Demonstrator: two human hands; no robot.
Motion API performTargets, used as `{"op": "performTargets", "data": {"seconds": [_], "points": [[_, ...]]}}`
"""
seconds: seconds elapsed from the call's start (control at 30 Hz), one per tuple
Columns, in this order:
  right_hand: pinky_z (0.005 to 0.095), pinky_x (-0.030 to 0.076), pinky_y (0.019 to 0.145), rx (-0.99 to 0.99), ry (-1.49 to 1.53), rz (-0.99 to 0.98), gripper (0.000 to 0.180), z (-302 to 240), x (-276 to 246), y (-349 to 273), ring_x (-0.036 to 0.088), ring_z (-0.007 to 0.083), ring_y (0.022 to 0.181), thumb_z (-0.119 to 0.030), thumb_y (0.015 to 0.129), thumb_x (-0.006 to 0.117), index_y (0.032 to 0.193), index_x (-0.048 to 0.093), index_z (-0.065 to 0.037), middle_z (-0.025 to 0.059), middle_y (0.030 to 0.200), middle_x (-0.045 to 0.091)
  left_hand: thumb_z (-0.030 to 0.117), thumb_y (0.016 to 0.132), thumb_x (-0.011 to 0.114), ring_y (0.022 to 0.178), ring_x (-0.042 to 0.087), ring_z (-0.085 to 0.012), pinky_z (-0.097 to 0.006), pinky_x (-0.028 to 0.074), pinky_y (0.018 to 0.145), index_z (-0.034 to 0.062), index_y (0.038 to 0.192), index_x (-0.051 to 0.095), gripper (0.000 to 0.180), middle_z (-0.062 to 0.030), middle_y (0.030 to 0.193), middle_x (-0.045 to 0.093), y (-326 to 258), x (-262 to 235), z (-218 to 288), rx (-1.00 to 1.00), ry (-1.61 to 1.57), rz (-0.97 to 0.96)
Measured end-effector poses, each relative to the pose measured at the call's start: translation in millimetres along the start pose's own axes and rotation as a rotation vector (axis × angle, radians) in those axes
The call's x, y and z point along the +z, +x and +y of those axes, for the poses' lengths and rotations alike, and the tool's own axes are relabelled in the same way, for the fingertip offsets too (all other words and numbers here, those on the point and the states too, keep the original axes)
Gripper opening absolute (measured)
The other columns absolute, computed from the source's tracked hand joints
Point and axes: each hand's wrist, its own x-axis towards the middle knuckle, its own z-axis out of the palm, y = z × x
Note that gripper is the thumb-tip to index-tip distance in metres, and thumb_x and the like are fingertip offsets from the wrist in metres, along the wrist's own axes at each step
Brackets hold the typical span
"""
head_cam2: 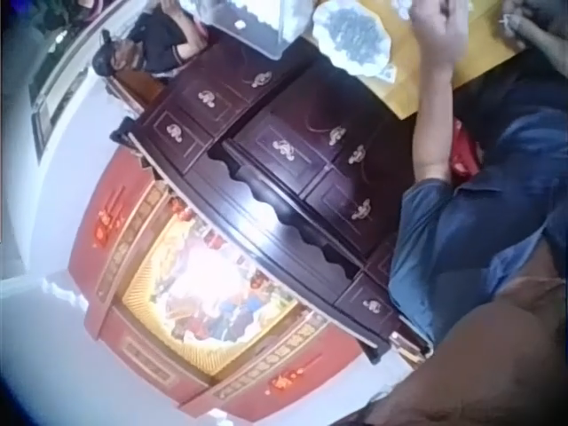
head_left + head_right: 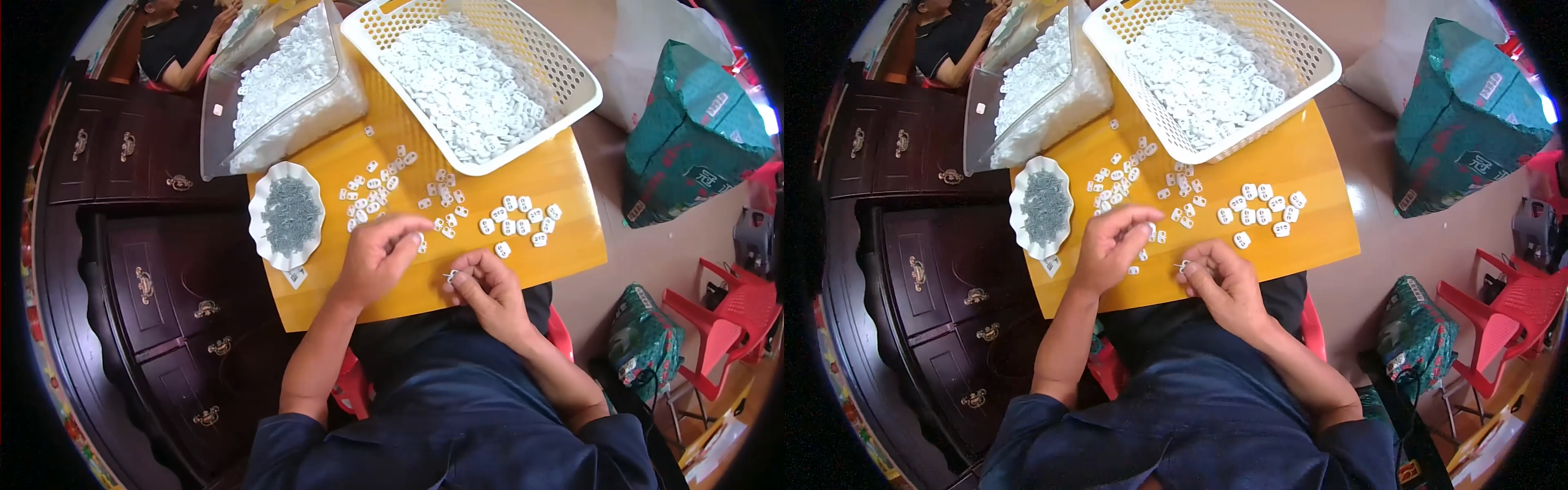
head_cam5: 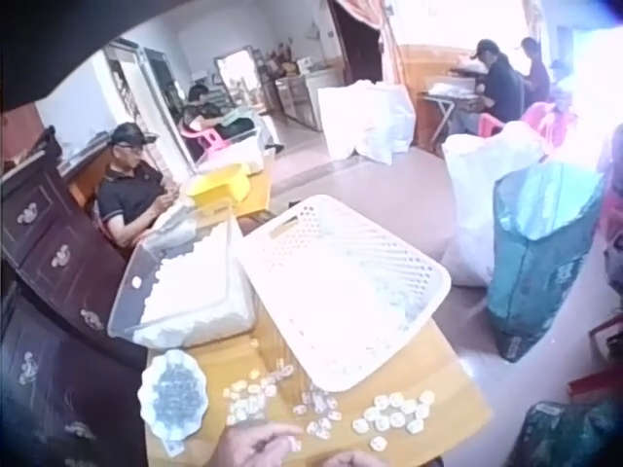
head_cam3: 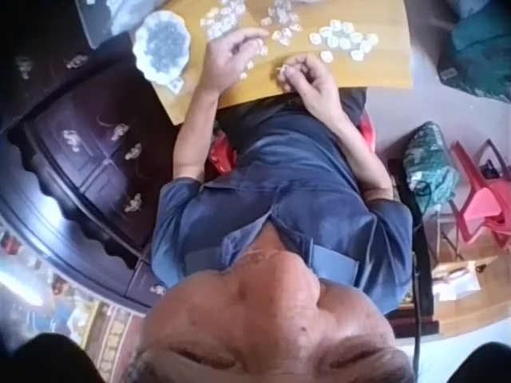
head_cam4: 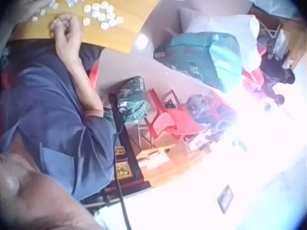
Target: Assembling small white plastic components by inserting metal pins by hand.
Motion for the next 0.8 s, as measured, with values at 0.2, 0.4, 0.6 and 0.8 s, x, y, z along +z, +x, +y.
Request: {"op": "performTargets", "data": {"seconds": [0.2, 0.4, 0.6, 0.8], "points": [[0.0224, 0.051, 0.072, 0.010, 0.020, -0.004, 0.010, -0.1, -2.3, -2.0, 0.062, 0.0081, 0.079, -0.005, 0.107, 0.058, 0.116, 0.057, 0.000, 0.0051, 0.094, 0.068, 0.004, 0.100, 0.060, 0.076, 0.059, -0.0065, -0.024, 0.047, 0.068, -0.0025, 0.111, 0.073, 0.018, -0.0023, 0.089, 0.069, -30.5, 18.9, -10.9, -0.076, -0.120, -0.039], [0.0226, 0.050, 0.071, -0.009, 0.042, -0.002, 0.009, -1.2, 0.0, -3.4, 0.060, 0.0083, 0.078, -0.004, 0.108, 0.056, 0.115, 0.057, 0.001, 0.0050, 0.093, 0.066, 0.001, 0.103, 0.061, 0.082, 0.065, -0.0053, -0.021, 0.052, 0.074, -0.0030, 0.123, 0.067, 0.022, -0.0011, 0.097, 0.071, -44.7, 37.5, -8.7, -0.192, -0.468, -0.097], [0.0224, 0.050, 0.071, -0.012, 0.042, -0.007, 0.009, -2.1, -0.6, -4.0, 0.059, 0.0085, 0.080, -0.005, 0.108, 0.056, 0.114, 0.056, 0.001, 0.0051, 0.094, 0.066, -0.004, 0.100, 0.064, 0.092, 0.071, -0.0090, -0.025, 0.058, 0.084, -0.0059, 0.128, 0.066, 0.029, -0.0060, 0.104, 0.075, -45.1, 29.5, -8.3, -0.150, -0.333, -0.155], [0.0231, 0.049, 0.071, -0.008, 0.065, -0.019, 0.009, -4.9, 0.4, -3.1, 0.058, 0.0089, 0.078, -0.004, 0.108, 0.055, 0.114, 0.056, 0.002, 0.0055, 0.094, 0.066, -0.001, 0.089, 0.079, 0.077, 0.069, -0.0047, -0.022, 0.056, 0.071, -0.0013, 0.116, 0.073, 0.028, -0.0018, 0.089, 0.076, -40.7, 20.1, -15.0, -0.112, -0.258, -0.071]]}}
